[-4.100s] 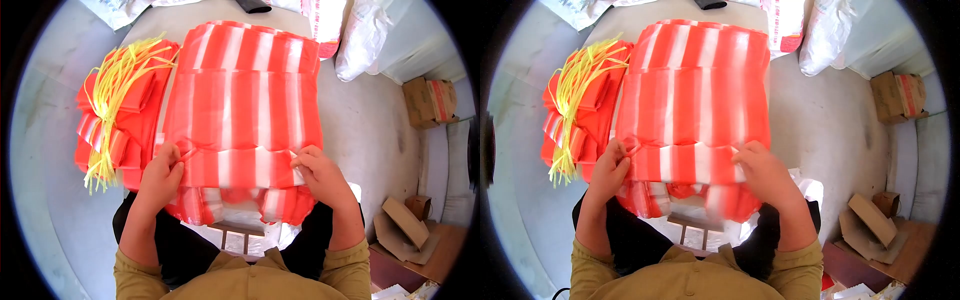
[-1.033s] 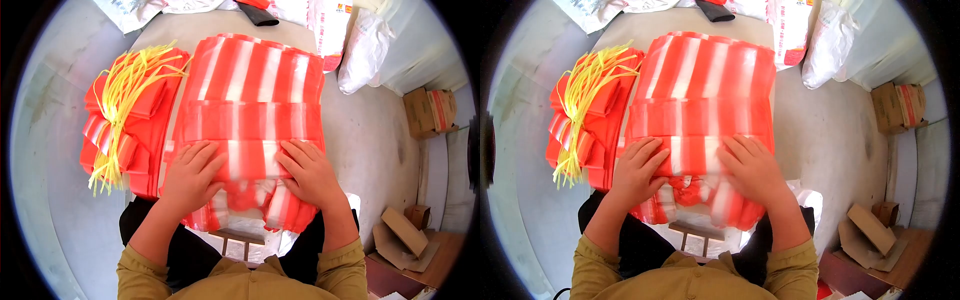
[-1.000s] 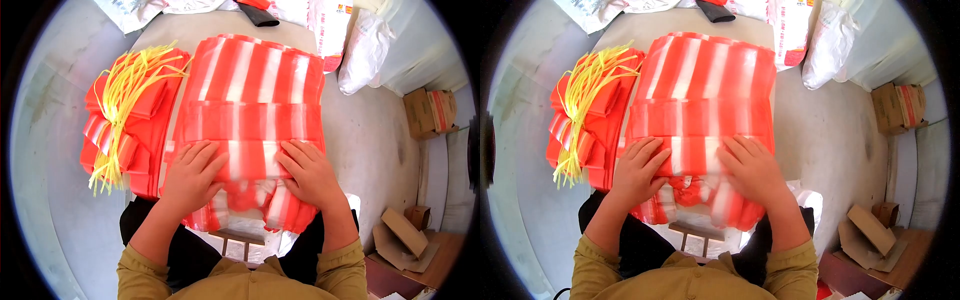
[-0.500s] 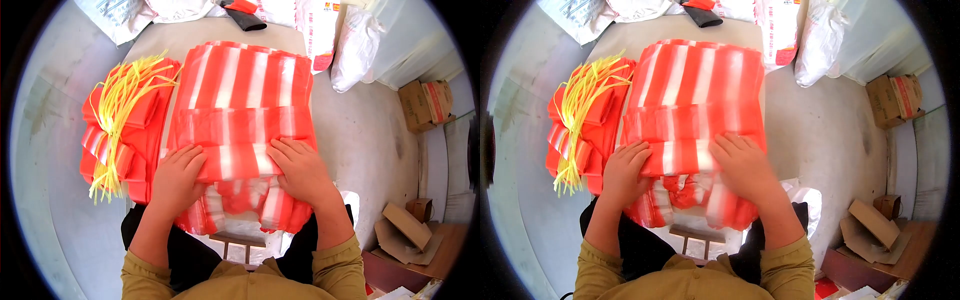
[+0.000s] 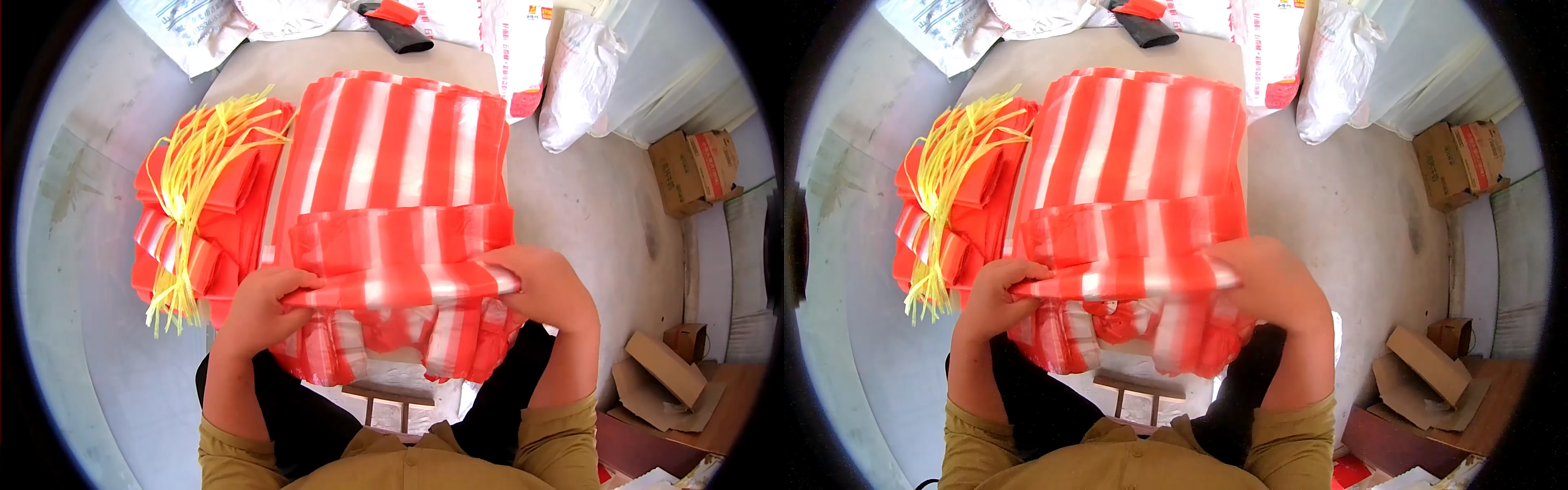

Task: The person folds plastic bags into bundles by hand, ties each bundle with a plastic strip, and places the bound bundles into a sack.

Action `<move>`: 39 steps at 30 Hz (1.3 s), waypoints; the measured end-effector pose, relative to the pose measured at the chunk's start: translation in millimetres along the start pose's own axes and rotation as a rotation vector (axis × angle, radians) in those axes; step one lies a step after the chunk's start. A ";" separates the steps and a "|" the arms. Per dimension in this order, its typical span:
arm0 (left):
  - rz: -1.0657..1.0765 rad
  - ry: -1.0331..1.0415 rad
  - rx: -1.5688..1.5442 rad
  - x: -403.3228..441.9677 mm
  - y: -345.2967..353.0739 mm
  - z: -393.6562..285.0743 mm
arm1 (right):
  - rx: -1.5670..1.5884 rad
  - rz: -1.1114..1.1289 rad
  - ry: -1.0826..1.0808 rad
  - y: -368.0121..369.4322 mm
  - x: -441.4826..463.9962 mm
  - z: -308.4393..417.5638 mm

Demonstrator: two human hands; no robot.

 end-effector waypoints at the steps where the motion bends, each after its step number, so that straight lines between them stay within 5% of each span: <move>1: 0.004 0.014 -0.008 1.1 0.2 -2.1 | 0.109 -0.047 0.016 -3.3 -2.6 -12.6; 8: 0.030 0.088 -0.126 1.1 -0.5 5.3 | 0.508 -0.133 -0.046 8.9 -4.2 -65.1; 14: 0.071 -0.167 -0.502 0.3 4.4 20.7 | 0.540 -0.167 -0.066 5.8 -1.2 -56.1; 17: 0.033 -0.083 -0.595 4.7 2.8 16.1 | 0.536 -0.200 -0.047 8.0 -1.2 -63.8; 20: 0.083 -0.336 -0.705 -0.5 11.3 42.6 | 0.554 -0.206 0.008 9.8 -0.5 -66.9; 25: -0.133 -0.357 -0.612 9.9 18.1 50.0 | 0.544 -0.258 0.226 14.9 1.9 -77.9; 29: -0.293 -0.341 -0.553 16.1 17.9 41.8 | 0.561 -0.385 0.167 15.0 9.5 -74.2; 32: -0.349 -0.280 -0.378 20.0 12.6 37.3 | 0.602 -0.432 0.166 14.9 12.7 -73.6; 39: -0.348 -0.201 -0.516 21.4 21.0 18.4 | 0.648 -0.510 0.222 18.2 15.8 -80.9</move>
Point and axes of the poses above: each hand's wrist, its own x-axis towards the middle knuckle, its own y-axis out of the palm, z = x × y, the point moved 8 cm from there along x, towards the middle knuckle, and after that the axes turned 10 degrees about -y, right-handed, at the moved point
